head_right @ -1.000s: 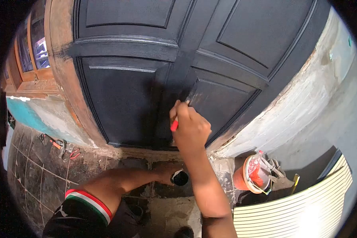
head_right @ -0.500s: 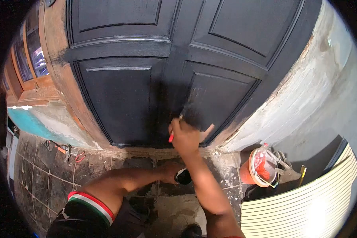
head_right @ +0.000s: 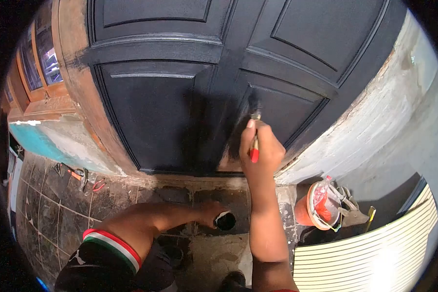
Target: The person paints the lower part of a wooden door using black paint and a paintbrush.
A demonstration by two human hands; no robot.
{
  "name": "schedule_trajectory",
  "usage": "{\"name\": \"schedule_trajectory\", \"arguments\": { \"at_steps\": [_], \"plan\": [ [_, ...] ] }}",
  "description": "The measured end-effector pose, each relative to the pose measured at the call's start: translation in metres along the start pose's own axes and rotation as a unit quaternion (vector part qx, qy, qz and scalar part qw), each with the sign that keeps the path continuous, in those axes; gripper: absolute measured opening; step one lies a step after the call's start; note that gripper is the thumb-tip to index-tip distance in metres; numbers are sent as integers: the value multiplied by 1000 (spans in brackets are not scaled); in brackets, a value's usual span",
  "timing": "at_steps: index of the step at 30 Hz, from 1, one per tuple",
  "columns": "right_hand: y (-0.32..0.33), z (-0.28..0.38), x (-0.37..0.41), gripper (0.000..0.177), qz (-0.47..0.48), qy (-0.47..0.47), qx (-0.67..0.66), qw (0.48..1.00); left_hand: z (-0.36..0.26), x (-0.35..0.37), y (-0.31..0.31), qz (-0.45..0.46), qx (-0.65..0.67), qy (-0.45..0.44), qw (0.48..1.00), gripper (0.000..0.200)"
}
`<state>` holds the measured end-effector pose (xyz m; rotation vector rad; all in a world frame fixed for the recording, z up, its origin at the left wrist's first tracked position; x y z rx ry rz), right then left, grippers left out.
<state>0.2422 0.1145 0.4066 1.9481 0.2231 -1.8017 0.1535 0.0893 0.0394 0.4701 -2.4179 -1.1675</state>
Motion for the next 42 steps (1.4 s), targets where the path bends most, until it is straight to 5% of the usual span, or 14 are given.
{"name": "schedule_trajectory", "arguments": {
  "at_steps": [1,3,9,15,18,21,27,29,33,40,42],
  "plan": [
    [0,-1,4,21,-41,11,5,999,-2,3,9,17,22,15,999,94],
    [-16,-5,39,19,41,59,20,997,-3,6,11,28,36,20,999,89],
    [-68,-2,197,12,389,-1,-48,920,-6,16,14,57,-27,-8,998,89],
    [-40,25,115,12,155,1,-29,987,-12,13,5,50,9,-10,999,82],
    [-50,26,127,12,142,39,-5,989,-19,19,13,35,21,-32,999,91],
    [-75,18,195,6,319,-101,23,942,-15,17,11,83,9,-17,996,106],
    [-54,44,142,13,132,-93,-8,987,2,34,23,55,4,-15,998,106],
    [-58,39,153,16,161,-87,2,983,-10,48,57,118,16,43,992,99],
    [-83,32,219,20,256,-173,4,951,10,55,72,93,39,89,991,96],
    [-66,62,137,20,117,-163,38,979,59,51,77,-27,29,88,995,93],
    [-78,54,163,21,147,-190,42,970,66,47,79,-32,26,81,996,92]
  ]
}}
Point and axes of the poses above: each hand's wrist, its own x-axis away from the middle knuckle, its own y-axis out of the back of the hand, z = x × y, the point moved 4 cm from there along -x, towards the middle knuckle, and after that the axes turned 15 degrees about y, right-handed, at the moved point
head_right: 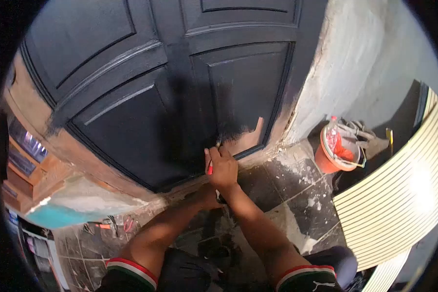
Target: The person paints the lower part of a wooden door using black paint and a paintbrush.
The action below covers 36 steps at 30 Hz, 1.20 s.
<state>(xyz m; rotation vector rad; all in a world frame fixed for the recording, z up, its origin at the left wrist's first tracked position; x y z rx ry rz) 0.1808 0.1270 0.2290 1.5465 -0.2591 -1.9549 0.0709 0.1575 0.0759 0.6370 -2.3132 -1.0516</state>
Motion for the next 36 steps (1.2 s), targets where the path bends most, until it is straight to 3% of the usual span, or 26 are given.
{"name": "schedule_trajectory", "arguments": {
  "at_steps": [2,5,8,11,14,17,20,23,27,29,32,35,36],
  "plan": [
    [-18,-17,22,22,51,-37,2,998,5,-12,-6,33,-31,31,998,89],
    [0,-6,15,20,-4,-47,-6,999,13,-18,-17,2,-2,-25,1000,84],
    [17,21,-5,19,-21,20,-17,999,-16,0,2,34,66,-73,995,77],
    [-18,-8,16,18,60,-52,14,997,-10,-3,-16,27,37,-71,996,74],
    [-9,2,14,18,73,-73,3,995,1,-16,-38,32,59,-82,994,72],
    [23,29,-19,21,-66,-3,-18,998,-10,0,-23,18,24,-108,994,70],
    [-6,10,-8,19,1,-89,-4,996,-17,3,-16,22,-11,-192,981,70],
    [-35,-13,29,19,72,-116,-9,991,-19,6,-12,59,35,-76,995,70],
    [6,17,-6,18,-50,-50,-9,997,12,-9,-50,27,41,-136,990,74],
    [13,21,-17,17,-80,-32,-22,996,-4,1,-31,45,9,-154,987,76],
    [-33,-14,31,17,-8,-88,-9,996,-20,5,-19,63,-71,-101,990,77],
    [-33,-17,45,19,44,-106,-21,993,-19,6,-22,50,-43,-95,993,76],
    [-20,-8,30,19,-7,-69,-24,997,-21,6,-23,47,-49,-97,993,76]
  ]
}}
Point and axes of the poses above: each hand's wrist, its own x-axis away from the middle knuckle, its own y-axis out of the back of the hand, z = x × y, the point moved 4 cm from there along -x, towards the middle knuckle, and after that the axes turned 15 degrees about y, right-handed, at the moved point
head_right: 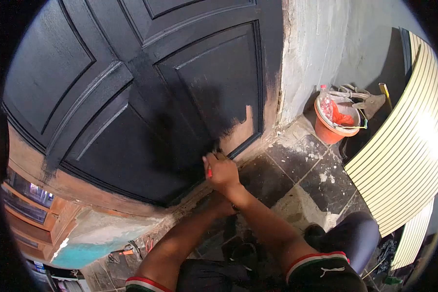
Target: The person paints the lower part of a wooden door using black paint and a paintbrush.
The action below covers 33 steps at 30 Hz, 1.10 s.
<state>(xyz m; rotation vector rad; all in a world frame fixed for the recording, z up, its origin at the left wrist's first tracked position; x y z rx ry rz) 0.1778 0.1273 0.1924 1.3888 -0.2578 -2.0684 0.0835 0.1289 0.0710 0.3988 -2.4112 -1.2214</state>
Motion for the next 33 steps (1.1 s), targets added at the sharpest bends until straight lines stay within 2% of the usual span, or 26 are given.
{"name": "schedule_trajectory", "arguments": {
  "at_steps": [2,6,8,11,13,14,17,21,24,26,28,30,32,33],
  "plan": [
    [41,42,-51,18,-98,73,-16,992,-4,4,-2,-3,-12,0,1000,75],
    [60,56,-101,14,-133,112,10,985,-9,6,7,18,-38,9,999,75],
    [39,38,-79,13,-96,104,25,990,-11,5,10,67,-35,36,997,76],
    [4,11,-26,13,-1,60,15,998,14,-4,-14,-16,9,-38,999,80],
    [7,14,-22,13,75,10,-1,997,7,-3,-9,-2,0,-1,1000,82],
    [10,15,-27,14,64,5,8,998,4,-3,-7,6,-3,18,1000,83],
    [53,56,-109,15,-79,121,-25,989,-3,-1,-1,-42,-1,-50,998,83],
    [93,79,-179,17,-200,207,-34,957,-3,1,-5,-28,-11,-14,999,82],
    [73,63,-146,16,-166,219,-35,961,-7,0,10,8,4,22,1000,83],
    [45,42,-98,16,-92,182,-30,978,-15,13,33,14,38,50,998,84],
    [17,8,-39,12,0,139,-16,990,2,14,27,58,57,73,994,85],
    [-3,-22,13,12,51,63,-33,996,27,14,14,92,43,83,991,85],
    [-21,-54,59,13,74,3,-87,993,55,11,2,114,-6,79,990,86],
    [-29,-69,79,13,85,-27,-115,989,68,15,-1,94,-22,105,990,87]
  ]
}}
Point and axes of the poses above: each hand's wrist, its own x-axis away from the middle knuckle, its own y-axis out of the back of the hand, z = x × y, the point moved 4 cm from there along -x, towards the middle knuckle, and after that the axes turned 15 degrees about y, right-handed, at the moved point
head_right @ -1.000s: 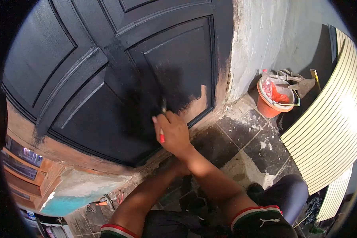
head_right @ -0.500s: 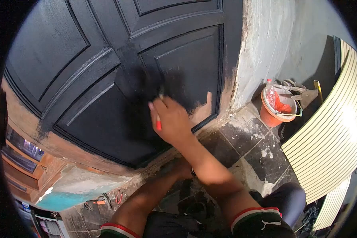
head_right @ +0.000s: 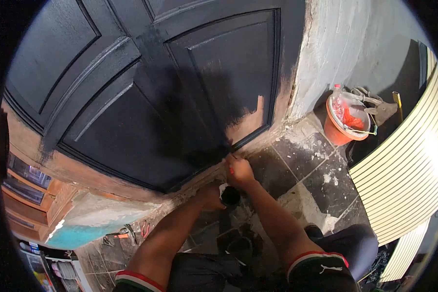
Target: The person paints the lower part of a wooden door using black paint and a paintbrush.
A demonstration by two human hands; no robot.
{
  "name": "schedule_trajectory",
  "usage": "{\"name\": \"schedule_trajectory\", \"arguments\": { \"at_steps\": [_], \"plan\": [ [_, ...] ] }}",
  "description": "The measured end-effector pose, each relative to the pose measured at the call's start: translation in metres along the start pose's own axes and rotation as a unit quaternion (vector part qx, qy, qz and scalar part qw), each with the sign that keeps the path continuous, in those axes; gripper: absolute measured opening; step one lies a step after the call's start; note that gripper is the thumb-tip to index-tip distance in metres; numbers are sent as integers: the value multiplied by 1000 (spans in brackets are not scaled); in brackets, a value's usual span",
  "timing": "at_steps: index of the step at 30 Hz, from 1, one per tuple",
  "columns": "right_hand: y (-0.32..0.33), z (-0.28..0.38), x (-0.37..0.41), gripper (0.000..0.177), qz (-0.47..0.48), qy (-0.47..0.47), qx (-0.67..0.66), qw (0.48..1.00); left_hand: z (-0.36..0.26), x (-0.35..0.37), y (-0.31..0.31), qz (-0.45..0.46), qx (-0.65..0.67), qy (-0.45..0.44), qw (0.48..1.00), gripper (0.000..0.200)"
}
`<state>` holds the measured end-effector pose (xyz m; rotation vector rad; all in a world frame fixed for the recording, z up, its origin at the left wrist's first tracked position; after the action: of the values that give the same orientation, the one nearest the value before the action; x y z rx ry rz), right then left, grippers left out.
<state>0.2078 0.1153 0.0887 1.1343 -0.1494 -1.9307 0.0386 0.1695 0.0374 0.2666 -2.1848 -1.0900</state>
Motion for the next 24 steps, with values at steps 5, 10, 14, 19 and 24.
{"name": "schedule_trajectory", "arguments": {
  "at_steps": [5,10,14,19,24],
  "plan": [
    [10,-2,4,11,16,20,33,999,2,26,19,-6,-42,79,996,91],
    [1,16,-15,10,2,44,29,999,-2,20,14,-3,-40,41,998,89],
    [-16,-17,33,10,31,-28,18,999,-22,26,24,22,-55,62,996,78],
    [-9,-6,23,16,4,54,-20,998,5,2,-17,67,-28,56,996,75],
    [8,-93,46,7,-80,32,105,991,-7,0,-7,16,-7,33,999,76]
  ]
}}
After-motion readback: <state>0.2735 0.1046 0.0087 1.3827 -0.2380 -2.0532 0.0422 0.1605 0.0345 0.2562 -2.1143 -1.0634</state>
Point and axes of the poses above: each hand's wrist, its own x-axis away from the middle knuckle, its own y-axis out of the back of the hand, z = x × y, the point moved 4 cm from there along -x, towards the middle knuckle, and after that the axes turned 15 degrees about y, right-handed, at the moved point
